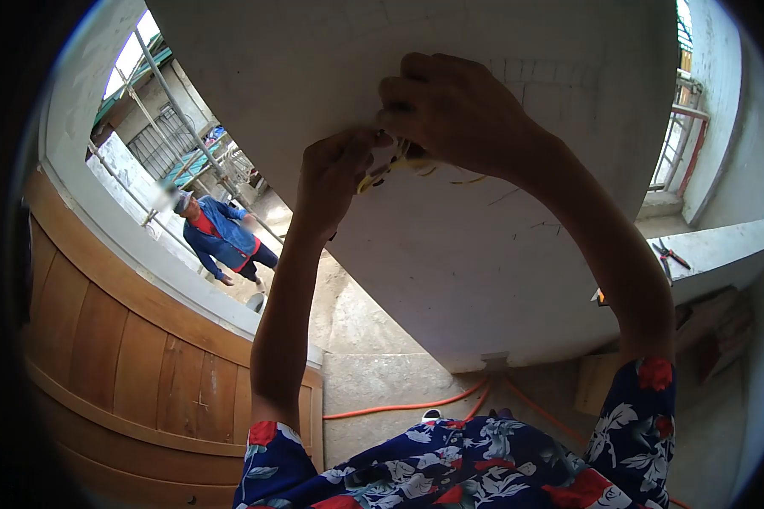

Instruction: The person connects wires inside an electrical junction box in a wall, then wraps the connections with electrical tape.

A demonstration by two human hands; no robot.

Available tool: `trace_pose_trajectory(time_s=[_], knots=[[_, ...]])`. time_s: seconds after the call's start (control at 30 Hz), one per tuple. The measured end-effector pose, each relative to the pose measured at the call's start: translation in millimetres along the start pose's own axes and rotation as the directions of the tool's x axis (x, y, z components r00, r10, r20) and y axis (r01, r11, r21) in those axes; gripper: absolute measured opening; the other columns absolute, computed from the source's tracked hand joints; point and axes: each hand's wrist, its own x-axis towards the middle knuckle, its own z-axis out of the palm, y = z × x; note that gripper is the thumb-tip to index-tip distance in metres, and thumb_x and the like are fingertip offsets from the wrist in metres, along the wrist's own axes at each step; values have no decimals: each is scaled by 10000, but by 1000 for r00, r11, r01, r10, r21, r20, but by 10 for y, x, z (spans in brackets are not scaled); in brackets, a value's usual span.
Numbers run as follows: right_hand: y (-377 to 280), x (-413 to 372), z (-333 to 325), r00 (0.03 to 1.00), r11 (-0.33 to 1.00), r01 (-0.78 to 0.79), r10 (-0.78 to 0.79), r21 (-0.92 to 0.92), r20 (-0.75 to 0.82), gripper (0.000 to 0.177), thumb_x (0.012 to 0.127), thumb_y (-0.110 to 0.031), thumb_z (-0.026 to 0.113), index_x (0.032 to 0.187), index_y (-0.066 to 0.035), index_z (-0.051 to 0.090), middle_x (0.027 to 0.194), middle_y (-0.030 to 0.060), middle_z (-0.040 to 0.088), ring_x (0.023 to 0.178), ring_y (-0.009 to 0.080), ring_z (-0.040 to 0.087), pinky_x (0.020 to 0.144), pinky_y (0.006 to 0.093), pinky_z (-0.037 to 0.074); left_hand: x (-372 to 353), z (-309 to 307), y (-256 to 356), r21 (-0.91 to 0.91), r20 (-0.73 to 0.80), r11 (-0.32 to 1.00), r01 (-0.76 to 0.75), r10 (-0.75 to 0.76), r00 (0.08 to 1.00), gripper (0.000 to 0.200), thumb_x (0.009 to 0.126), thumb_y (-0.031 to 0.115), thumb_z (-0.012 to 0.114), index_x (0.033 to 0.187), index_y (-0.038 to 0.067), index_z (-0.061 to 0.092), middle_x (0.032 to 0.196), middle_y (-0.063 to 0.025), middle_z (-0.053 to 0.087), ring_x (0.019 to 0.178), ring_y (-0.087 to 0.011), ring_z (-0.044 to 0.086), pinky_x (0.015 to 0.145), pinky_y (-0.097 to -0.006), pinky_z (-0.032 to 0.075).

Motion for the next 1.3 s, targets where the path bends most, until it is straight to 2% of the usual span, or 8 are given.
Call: trace_pose_trajectory(time_s=[0.3,0.4,0.47,0.8,0.97,1.2,1.27,1.3], knots=[[12,-6,57,998,1000,-6,5,23,63,234,612,-238,740,805,-154,638,895,-51,572,830,151,554,709,304,524,46,18,-66,-7,25,1000,-8,9,1000,311,954,207,514,962,-29,716,569,3,464,541,-76,422,533,-281,376],[16,6,61,999,1000,19,-18,-15,26,211,615,-211,718,796,-147,631,871,-56,566,815,149,548,692,303,523,52,24,-42,-39,18,999,-32,33,999,309,958,204,512,956,-31,712,574,-6,493,536,-80,443,528,-282,379],[-30,24,76,999,998,23,-24,-51,-26,183,615,-189,717,767,-144,626,852,-62,573,820,143,553,666,294,519,31,3,-53,-78,42,996,-31,34,999,283,976,197,540,979,-28,712,630,26,531,563,-35,427,515,-224,350],[-123,-107,237,970,993,62,-84,-102,-226,234,570,-138,790,771,-147,671,840,-57,582,794,150,574,595,296,507,-20,-39,5,-71,17,996,-51,53,998,277,972,182,536,963,-35,709,614,33,494,560,-37,404,515,-232,328],[-188,-129,253,961,998,-56,53,-1,-272,296,583,-97,835,836,-145,691,855,-31,606,757,165,589,554,292,504,-40,-78,-17,-97,23,992,-76,79,997,277,975,183,533,943,-37,698,594,28,493,541,-39,393,504,-240,324],[-289,44,63,980,982,-149,162,116,-115,394,588,-74,825,963,-138,724,871,-7,627,758,165,614,569,290,531,-86,-100,-26,-90,48,990,-110,115,992,258,976,172,529,953,-31,687,610,-25,556,542,-57,444,512,-256,354],[-312,101,-16,980,972,-198,199,127,9,377,589,-72,813,951,-141,737,875,-8,632,782,165,622,583,287,539,-95,-96,8,-98,29,989,-113,116,993,224,919,117,528,845,-46,663,615,-148,595,523,-215,553,566,-364,444],[-318,122,-41,980,972,-197,196,127,14,377,589,-72,813,951,-141,737,875,-8,632,782,165,622,583,287,539,-103,-103,17,-103,27,989,-111,114,993,224,919,117,528,845,-46,663,615,-148,595,523,-215,553,566,-364,444]])
